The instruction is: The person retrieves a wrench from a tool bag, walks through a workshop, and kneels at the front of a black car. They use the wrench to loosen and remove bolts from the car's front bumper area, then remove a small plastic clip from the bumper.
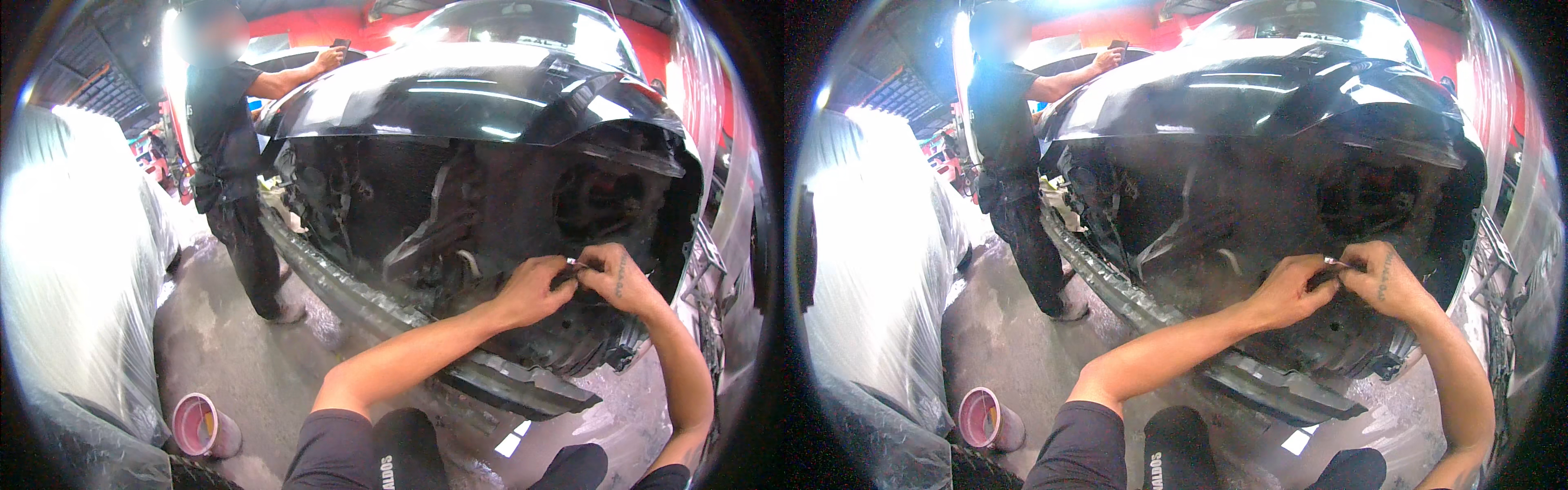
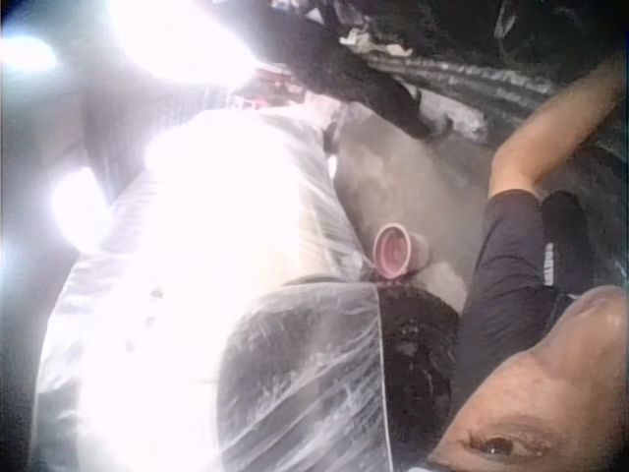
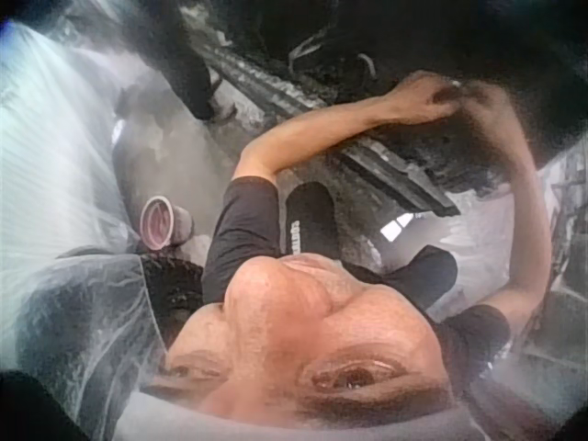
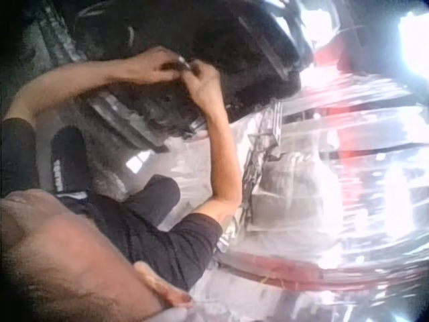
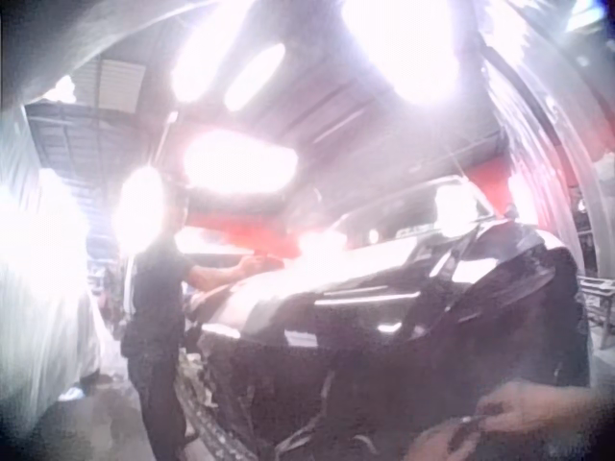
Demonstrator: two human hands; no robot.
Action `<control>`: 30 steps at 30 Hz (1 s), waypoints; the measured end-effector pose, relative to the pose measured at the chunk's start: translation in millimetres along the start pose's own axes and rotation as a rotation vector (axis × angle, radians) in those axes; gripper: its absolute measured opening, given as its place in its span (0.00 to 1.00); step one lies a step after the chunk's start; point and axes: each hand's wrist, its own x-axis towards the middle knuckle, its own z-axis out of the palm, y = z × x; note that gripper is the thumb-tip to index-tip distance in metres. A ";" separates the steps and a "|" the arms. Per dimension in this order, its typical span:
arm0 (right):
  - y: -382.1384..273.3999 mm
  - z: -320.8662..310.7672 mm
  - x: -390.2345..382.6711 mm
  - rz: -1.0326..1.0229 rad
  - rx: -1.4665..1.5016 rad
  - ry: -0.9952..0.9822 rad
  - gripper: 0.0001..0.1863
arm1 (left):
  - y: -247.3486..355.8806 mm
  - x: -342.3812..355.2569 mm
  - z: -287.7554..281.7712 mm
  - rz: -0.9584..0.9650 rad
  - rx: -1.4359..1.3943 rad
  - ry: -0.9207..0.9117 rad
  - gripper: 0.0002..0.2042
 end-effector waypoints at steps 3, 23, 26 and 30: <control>-0.4 0.5 -0.4 0.044 0.021 0.002 0.17 | 1.0 0.8 -0.9 0.066 -0.061 0.053 0.16; -2.8 -1.1 -0.7 0.041 0.014 -0.079 0.14 | 5.4 -0.5 -5.0 -0.127 0.003 -0.024 0.15; 0.3 0.2 -0.1 0.023 -0.002 -0.072 0.15 | 4.8 -0.6 -4.7 -0.113 -0.002 -0.021 0.15; 1.6 0.0 -0.8 -0.002 -0.011 -0.057 0.16 | 3.4 -1.1 -3.4 -0.109 -0.065 -0.016 0.15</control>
